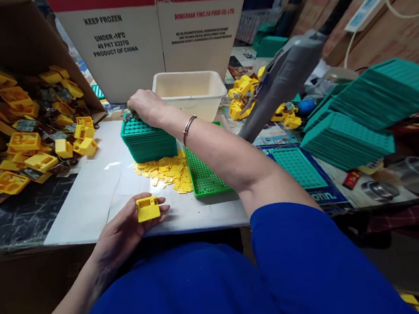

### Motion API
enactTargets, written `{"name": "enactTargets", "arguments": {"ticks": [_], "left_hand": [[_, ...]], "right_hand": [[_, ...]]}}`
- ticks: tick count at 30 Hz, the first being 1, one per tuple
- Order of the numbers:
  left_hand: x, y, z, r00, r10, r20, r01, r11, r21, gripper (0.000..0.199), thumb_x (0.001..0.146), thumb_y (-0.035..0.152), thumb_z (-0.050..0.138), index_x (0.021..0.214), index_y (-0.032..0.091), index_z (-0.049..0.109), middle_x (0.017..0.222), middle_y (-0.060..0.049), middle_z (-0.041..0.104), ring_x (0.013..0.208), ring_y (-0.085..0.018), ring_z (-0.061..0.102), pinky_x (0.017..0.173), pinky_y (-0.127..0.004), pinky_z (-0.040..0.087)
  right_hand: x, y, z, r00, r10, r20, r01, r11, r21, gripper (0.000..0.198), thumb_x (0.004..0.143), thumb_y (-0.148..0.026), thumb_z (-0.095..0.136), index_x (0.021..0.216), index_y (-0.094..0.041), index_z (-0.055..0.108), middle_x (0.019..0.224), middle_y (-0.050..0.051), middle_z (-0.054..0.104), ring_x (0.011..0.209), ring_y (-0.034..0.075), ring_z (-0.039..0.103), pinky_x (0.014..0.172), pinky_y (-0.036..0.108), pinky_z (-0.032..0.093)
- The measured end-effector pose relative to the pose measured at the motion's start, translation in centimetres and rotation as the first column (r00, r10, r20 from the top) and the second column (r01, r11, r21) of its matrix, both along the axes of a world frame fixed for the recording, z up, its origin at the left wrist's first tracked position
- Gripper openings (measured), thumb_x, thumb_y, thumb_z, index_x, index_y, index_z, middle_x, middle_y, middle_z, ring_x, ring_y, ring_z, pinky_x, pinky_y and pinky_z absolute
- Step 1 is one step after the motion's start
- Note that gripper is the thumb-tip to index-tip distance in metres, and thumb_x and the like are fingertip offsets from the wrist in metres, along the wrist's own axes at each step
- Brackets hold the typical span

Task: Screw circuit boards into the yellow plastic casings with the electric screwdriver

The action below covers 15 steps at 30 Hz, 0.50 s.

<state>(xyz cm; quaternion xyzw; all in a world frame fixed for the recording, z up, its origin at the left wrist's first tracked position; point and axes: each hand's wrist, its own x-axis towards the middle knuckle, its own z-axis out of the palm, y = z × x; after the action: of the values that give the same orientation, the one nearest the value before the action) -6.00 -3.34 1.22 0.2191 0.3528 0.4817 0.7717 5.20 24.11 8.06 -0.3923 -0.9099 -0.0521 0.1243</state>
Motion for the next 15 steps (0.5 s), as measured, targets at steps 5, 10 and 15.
{"name": "enactTargets", "arguments": {"ticks": [5, 10, 15], "left_hand": [[0.4, -0.2, 0.8, 1.000, 0.013, 0.026, -0.012, 1.000, -0.025, 0.029, 0.077, 0.007, 0.059, 0.104, 0.016, 0.055, 0.114, -0.016, 0.072, 0.116, -0.033, 0.065, 0.108, -0.052, 0.044], [1.2, 0.0, 1.1, 0.985, 0.170, -0.009, -0.170, 0.984, -0.054, 0.047, 0.069, 0.001, 0.059, 0.113, 0.018, 0.051, 0.111, -0.012, 0.072, 0.112, -0.029, 0.068, 0.111, -0.051, 0.040], [2.7, 0.7, 0.3, 0.966, 0.260, 0.014, -0.259, 0.966, -0.014, 0.057, 0.070, 0.000, 0.060, 0.121, 0.022, 0.051, 0.115, -0.006, 0.069, 0.107, -0.019, 0.067, 0.113, -0.041, 0.038]], "right_hand": [[-0.1, -2.3, 1.6, 0.998, -0.056, -0.007, 0.055, 0.994, -0.090, 0.028, 0.095, -0.011, 0.035, 0.109, -0.014, 0.059, 0.114, 0.013, 0.063, 0.106, 0.023, 0.059, 0.093, 0.037, 0.043], [1.1, -8.5, 2.2, 0.902, -0.022, -0.431, -0.053, 0.986, -0.160, 0.018, 0.095, -0.013, 0.040, 0.104, -0.017, 0.055, 0.103, 0.007, 0.065, 0.096, 0.018, 0.059, 0.089, 0.032, 0.045], [3.2, -17.2, -3.9, 0.642, -0.116, -0.758, -0.258, 0.898, -0.356, 0.006, 0.093, -0.017, 0.048, 0.093, -0.019, 0.054, 0.092, 0.002, 0.067, 0.086, 0.013, 0.061, 0.081, 0.027, 0.049]]}}
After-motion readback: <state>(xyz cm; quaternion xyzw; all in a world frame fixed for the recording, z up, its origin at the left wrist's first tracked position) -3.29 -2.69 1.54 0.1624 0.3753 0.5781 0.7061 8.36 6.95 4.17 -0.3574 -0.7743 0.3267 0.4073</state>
